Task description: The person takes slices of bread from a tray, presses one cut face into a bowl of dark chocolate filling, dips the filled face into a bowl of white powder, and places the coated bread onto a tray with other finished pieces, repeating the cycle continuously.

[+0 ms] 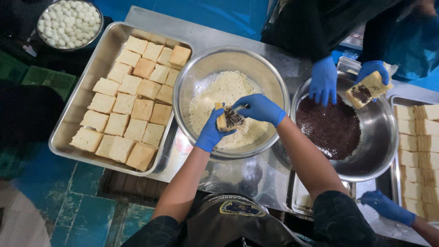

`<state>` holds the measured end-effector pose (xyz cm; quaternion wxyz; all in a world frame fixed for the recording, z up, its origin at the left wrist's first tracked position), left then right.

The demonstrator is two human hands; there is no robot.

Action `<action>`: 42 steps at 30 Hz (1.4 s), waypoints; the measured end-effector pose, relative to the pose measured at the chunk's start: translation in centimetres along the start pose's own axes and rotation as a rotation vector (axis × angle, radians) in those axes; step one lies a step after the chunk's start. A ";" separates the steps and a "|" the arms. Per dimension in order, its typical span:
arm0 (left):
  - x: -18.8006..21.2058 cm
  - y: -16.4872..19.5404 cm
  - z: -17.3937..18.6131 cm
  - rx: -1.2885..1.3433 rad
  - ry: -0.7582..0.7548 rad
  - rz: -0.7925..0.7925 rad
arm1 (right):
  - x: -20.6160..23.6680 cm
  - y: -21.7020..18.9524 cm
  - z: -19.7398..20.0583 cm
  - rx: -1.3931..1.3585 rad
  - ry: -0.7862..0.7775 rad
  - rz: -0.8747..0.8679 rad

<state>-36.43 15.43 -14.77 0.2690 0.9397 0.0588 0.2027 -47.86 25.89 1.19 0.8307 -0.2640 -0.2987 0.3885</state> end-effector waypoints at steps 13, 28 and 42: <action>0.9 1.3 -1.2 0.004 -0.007 -0.031 | -3.5 1.1 -0.6 0.158 0.115 0.093; 0.9 1.7 -1.7 0.102 -0.073 -0.026 | -2.7 0.0 0.0 0.065 0.214 0.041; -2.3 1.9 2.4 -0.274 0.148 -0.422 | 0.6 7.0 -11.4 -1.206 0.057 -0.268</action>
Point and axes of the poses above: each hand's wrist, its own x-axis away from the middle knuckle, its own z-axis out of the back of the hand, y = z × x, the point moved 6 cm from there along -x, towards the middle knuckle, and after that the axes turned 9 degrees about -z, right-handed, at the moved point
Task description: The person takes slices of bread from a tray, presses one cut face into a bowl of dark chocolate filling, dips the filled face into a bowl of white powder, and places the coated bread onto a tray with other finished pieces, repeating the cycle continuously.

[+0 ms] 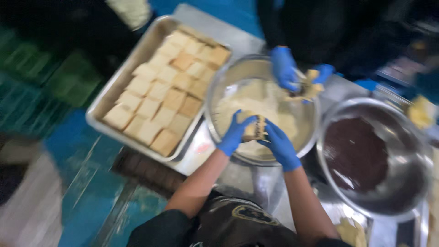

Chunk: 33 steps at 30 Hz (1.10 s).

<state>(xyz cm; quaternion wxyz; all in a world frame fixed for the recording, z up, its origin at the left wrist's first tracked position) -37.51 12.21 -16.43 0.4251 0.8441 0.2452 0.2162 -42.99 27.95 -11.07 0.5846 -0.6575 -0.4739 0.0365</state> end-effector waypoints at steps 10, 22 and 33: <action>4.4 10.9 10.9 0.060 0.349 -0.270 | -7.0 -1.6 -18.5 0.596 -0.162 0.341; 18.3 30.5 38.4 -0.035 0.691 -0.611 | -25.5 7.2 -54.2 1.239 -1.138 0.127; 16.5 32.9 37.1 -0.005 0.607 -0.593 | -24.7 12.1 -58.8 2.101 -0.815 0.711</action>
Point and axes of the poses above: each hand's wrist, its own x-axis away from the middle knuckle, its own z-axis out of the back of the hand, y = z × x, the point moved 6 cm from there along -x, towards the middle knuckle, and after that the axes turned 9 degrees about -z, right-handed, at the moved point
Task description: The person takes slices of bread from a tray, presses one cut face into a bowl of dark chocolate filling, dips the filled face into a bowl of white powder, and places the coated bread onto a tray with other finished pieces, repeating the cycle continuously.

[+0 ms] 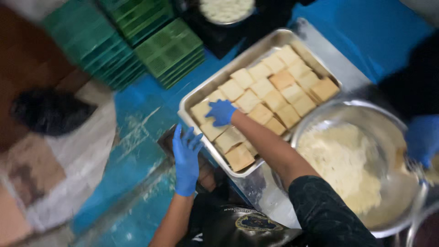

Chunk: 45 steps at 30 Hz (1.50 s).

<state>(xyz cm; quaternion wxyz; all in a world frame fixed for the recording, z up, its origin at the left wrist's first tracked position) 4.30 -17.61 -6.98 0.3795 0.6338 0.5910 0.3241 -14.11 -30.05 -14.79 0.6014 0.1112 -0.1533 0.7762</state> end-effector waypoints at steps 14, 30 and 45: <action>19.2 -10.2 -29.2 0.076 -1.038 0.517 | 64.9 -3.4 -26.5 -1.168 1.284 -1.549; 59.8 -21.8 -32.2 0.009 -1.691 1.139 | 89.4 -19.0 -48.5 -1.444 1.804 -2.083; 63.8 -30.5 -26.6 -0.179 -1.487 1.498 | 93.3 -20.9 -50.3 -1.288 1.789 -2.057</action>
Point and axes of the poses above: each hand's wrist, its own x-axis away from the middle knuckle, its own z-axis out of the back of the hand, y = z × x, the point moved 6 cm from there along -x, towards the middle knuckle, and after that the axes turned 9 degrees about -z, right-handed, at the moved point
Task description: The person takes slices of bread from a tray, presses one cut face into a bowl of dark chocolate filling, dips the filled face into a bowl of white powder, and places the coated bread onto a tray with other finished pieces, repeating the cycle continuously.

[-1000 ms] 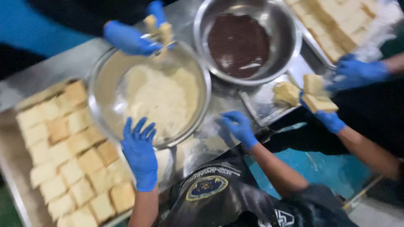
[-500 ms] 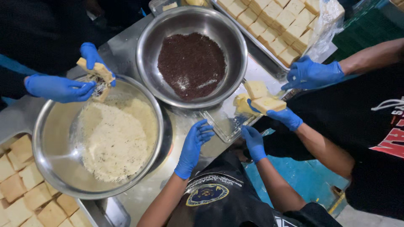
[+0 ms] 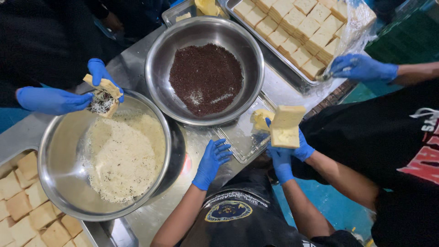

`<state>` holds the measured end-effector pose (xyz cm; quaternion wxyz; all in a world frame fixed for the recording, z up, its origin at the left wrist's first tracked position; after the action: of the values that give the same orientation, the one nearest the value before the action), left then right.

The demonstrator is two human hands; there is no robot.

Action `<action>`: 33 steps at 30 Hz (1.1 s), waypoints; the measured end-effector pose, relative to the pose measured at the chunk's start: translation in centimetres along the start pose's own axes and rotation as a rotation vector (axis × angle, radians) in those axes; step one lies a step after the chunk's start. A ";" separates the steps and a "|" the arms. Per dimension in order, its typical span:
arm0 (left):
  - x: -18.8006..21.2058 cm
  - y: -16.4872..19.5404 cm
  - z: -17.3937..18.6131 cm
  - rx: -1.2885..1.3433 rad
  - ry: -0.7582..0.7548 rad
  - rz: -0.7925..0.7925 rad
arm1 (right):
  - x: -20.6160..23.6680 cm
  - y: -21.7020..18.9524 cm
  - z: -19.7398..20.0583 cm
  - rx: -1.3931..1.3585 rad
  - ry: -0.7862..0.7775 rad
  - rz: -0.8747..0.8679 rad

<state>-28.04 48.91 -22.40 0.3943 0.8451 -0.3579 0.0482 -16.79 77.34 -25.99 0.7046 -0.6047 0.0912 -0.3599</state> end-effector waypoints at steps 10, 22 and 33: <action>-2.2 -2.4 -0.5 0.032 0.011 0.131 | 1.1 0.8 2.0 -0.319 -0.419 -0.251; -0.8 -1.3 -7.4 -0.044 -0.213 0.267 | 12.8 -21.8 2.3 0.474 -0.162 0.476; 7.1 5.4 -8.9 -0.014 -0.272 0.091 | 15.1 -32.5 -5.9 0.638 -0.711 0.744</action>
<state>-24.45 48.81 -10.29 0.3456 0.8238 -0.4464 -0.0513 -22.09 63.09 6.97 0.9170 -0.3745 -0.0568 0.1250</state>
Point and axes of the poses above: each hand's wrist, its own x-axis away from the middle knuckle, its own z-axis out of the back of the hand, y = z × x, the point moved 6 cm from there along -x, towards the middle knuckle, and after that the axes turned 9 degrees about -z, right-handed, at the moved point
